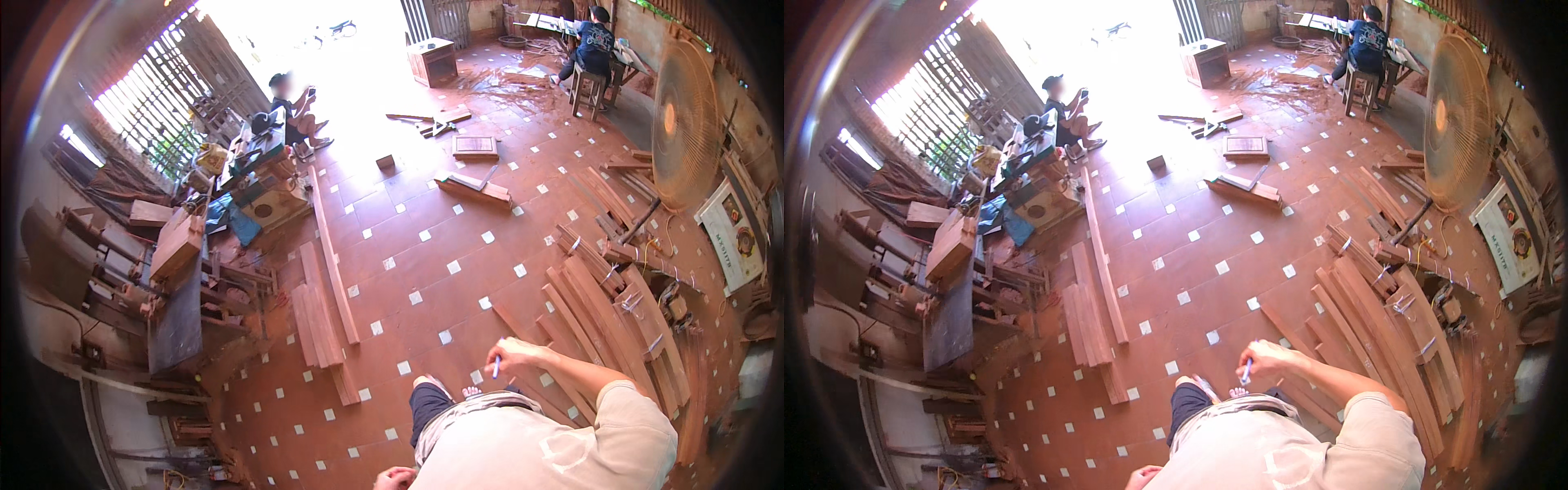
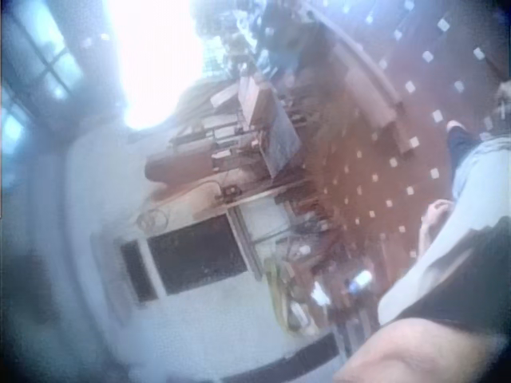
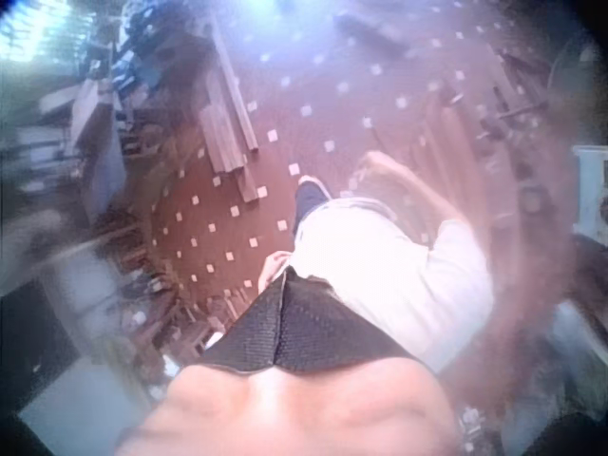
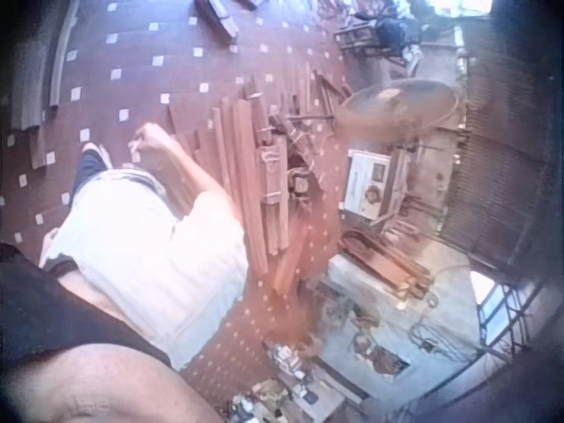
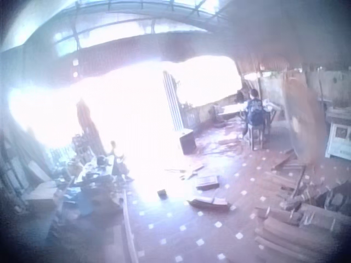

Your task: The person measures and marks wooden planks on the floor using a tape measure, pencil, and set square. They repeatedly position the tools, draw lines, and adjust the wood pieces to prepare them for cutting.

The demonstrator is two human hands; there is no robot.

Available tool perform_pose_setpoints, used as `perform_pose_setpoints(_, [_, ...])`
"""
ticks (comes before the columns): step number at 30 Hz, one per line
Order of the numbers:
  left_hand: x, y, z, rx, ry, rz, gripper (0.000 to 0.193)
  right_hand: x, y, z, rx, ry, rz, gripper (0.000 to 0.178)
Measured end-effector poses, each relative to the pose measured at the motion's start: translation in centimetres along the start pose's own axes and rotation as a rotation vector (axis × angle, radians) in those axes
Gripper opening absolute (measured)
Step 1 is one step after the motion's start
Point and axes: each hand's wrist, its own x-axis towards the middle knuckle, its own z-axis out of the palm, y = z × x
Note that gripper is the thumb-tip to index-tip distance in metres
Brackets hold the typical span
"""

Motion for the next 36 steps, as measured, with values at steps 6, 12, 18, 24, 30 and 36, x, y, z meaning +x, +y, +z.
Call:
perform_pose_setpoints(6, [14.4, 23.1, -12.6, 0.069, 0.054, 0.107, 0.021, 19.7, 2.6, -10.7, 0.103, 0.413, 0.089, 0.043])
perform_pose_setpoints(12, [29.8, 55.1, -19.2, 0.560, 0.090, 0.331, 0.019, 29.2, 13.1, -10.9, 0.442, 0.593, 0.565, 0.027])
perform_pose_setpoints(18, [44.7, 84.9, -18.3, 1.008, 0.175, 0.321, 0.033, 35.4, 16.7, -11.7, 0.824, 0.486, 1.188, 0.021])
perform_pose_setpoints(24, [58.7, 96.3, -19.6, 0.812, 0.041, 0.183, 0.034, 47.9, 20.1, -22.3, 1.161, 0.461, 1.256, 0.020])
perform_pose_setpoints(30, [67.7, 104.1, -23.9, 0.574, 0.045, -0.183, 0.016, 66.2, 18.1, -50.6, 1.099, 0.869, 0.782, 0.018])
perform_pose_setpoints(36, [83.7, 119.5, -29.3, 0.623, -0.006, -0.274, 0.028, 80.7, 18.9, -72.6, 1.071, 1.124, 0.716, 0.008])
